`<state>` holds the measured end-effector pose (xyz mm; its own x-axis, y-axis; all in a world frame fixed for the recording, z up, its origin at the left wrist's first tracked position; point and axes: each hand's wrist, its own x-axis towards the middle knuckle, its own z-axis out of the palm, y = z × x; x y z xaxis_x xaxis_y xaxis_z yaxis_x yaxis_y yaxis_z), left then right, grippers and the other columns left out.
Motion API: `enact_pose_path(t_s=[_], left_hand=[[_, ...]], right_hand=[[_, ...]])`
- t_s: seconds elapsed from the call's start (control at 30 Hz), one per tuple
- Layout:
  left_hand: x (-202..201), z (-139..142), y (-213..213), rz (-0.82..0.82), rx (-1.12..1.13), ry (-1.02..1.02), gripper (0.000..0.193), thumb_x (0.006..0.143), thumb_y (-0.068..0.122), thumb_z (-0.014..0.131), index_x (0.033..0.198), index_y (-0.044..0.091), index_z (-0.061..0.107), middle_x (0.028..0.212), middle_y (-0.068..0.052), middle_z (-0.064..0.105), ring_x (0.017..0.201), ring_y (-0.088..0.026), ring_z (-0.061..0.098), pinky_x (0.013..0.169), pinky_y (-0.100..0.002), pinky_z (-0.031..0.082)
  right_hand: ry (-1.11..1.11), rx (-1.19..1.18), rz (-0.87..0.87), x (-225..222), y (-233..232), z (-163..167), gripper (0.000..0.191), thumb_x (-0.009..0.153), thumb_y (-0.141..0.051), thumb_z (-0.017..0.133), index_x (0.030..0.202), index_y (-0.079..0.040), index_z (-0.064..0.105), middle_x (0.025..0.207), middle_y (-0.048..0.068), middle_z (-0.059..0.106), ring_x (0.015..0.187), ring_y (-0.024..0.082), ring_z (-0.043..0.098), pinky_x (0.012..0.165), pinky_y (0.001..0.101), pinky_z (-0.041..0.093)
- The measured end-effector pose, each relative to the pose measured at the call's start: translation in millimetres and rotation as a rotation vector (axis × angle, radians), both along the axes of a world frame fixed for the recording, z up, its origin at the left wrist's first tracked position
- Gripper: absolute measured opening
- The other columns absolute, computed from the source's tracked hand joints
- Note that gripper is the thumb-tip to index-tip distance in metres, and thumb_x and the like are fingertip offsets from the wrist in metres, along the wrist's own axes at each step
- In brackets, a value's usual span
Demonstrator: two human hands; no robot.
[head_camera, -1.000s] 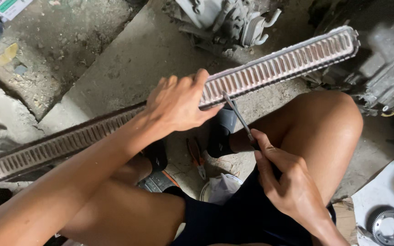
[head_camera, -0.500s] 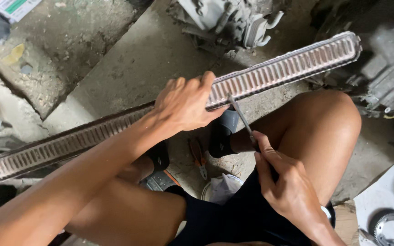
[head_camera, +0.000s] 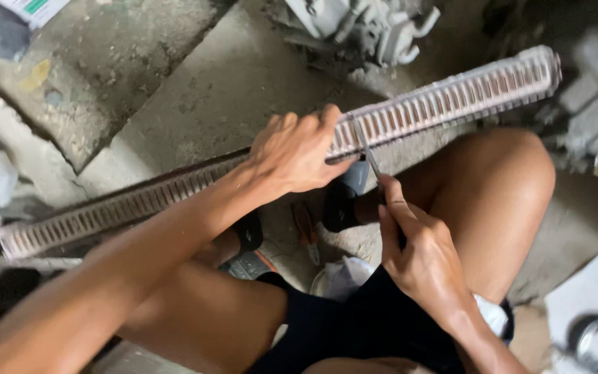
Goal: The person sits on the floor and uses a screwdriver to straighten the fins of a car radiator. They hold the radiator with one hand and carefully run the screwdriver along the fins to align them.
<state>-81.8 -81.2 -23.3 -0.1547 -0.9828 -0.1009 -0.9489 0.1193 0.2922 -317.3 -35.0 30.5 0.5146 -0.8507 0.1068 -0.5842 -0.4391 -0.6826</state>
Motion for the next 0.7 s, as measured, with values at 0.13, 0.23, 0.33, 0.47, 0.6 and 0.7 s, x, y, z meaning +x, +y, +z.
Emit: enact_pose_path(t_s=[0.13, 0.23, 0.33, 0.47, 0.6, 0.7], left_hand=[[1, -3, -2, 0.011, 0.093, -0.006, 0.079, 0.087, 0.059, 0.07, 0.127, -0.005, 0.049, 0.087, -0.027, 0.071, 0.074, -0.042, 0.07, 0.07, -0.059, 0.054], [1, -2, -2, 0.043, -0.022, 0.012, 0.072, 0.088, 0.058, 0.071, 0.122, -0.003, 0.052, 0.09, -0.027, 0.071, 0.078, -0.046, 0.069, 0.074, -0.06, 0.055], [-2, 1, -2, 0.016, -0.04, 0.037, 0.072, 0.085, 0.056, 0.073, 0.12, -0.003, 0.052, 0.087, -0.027, 0.071, 0.077, -0.047, 0.069, 0.075, -0.062, 0.053], [-2, 6, 0, 0.069, 0.088, 0.002, 0.067, 0.088, 0.058, 0.07, 0.118, 0.001, 0.052, 0.089, -0.026, 0.071, 0.081, -0.045, 0.07, 0.082, -0.06, 0.053], [-4, 5, 5, 0.036, -0.027, 0.046, 0.068, 0.087, 0.056, 0.072, 0.121, 0.0, 0.052, 0.092, -0.028, 0.07, 0.084, -0.05, 0.068, 0.079, -0.063, 0.052], [-5, 3, 4, 0.033, -0.049, 0.03, 0.071, 0.082, 0.056, 0.073, 0.121, 0.001, 0.051, 0.091, -0.027, 0.07, 0.085, -0.049, 0.067, 0.077, -0.065, 0.05]], right_hand=[[-0.004, -0.026, 0.045, -8, 5, -2, 0.048, 0.091, 0.001, 0.061, 0.138, 0.007, 0.056, 0.083, 0.027, 0.068, 0.069, 0.042, 0.067, 0.063, 0.0485, 0.051], [0.048, -0.095, 0.038, -11, 7, -7, 0.045, 0.093, -0.003, 0.061, 0.138, 0.004, 0.058, 0.084, 0.026, 0.069, 0.066, 0.04, 0.067, 0.06, 0.0485, 0.051], [0.141, -0.107, -0.006, -11, 10, -12, 0.044, 0.095, -0.006, 0.062, 0.138, 0.003, 0.059, 0.082, 0.026, 0.067, 0.061, 0.042, 0.064, 0.054, 0.0494, 0.05], [0.29, -0.186, -0.013, -11, 13, -13, 0.049, 0.09, -0.008, 0.064, 0.139, -0.001, 0.061, 0.075, 0.025, 0.064, 0.053, 0.044, 0.062, 0.05, 0.0525, 0.05], [0.195, -0.189, 0.016, -12, 12, -10, 0.045, 0.096, -0.006, 0.062, 0.14, 0.0, 0.058, 0.082, 0.024, 0.065, 0.056, 0.042, 0.062, 0.05, 0.0504, 0.049], [0.25, -0.208, 0.036, -12, 12, -8, 0.053, 0.089, -0.005, 0.063, 0.142, -0.002, 0.059, 0.077, 0.024, 0.064, 0.055, 0.042, 0.063, 0.052, 0.051, 0.051]])
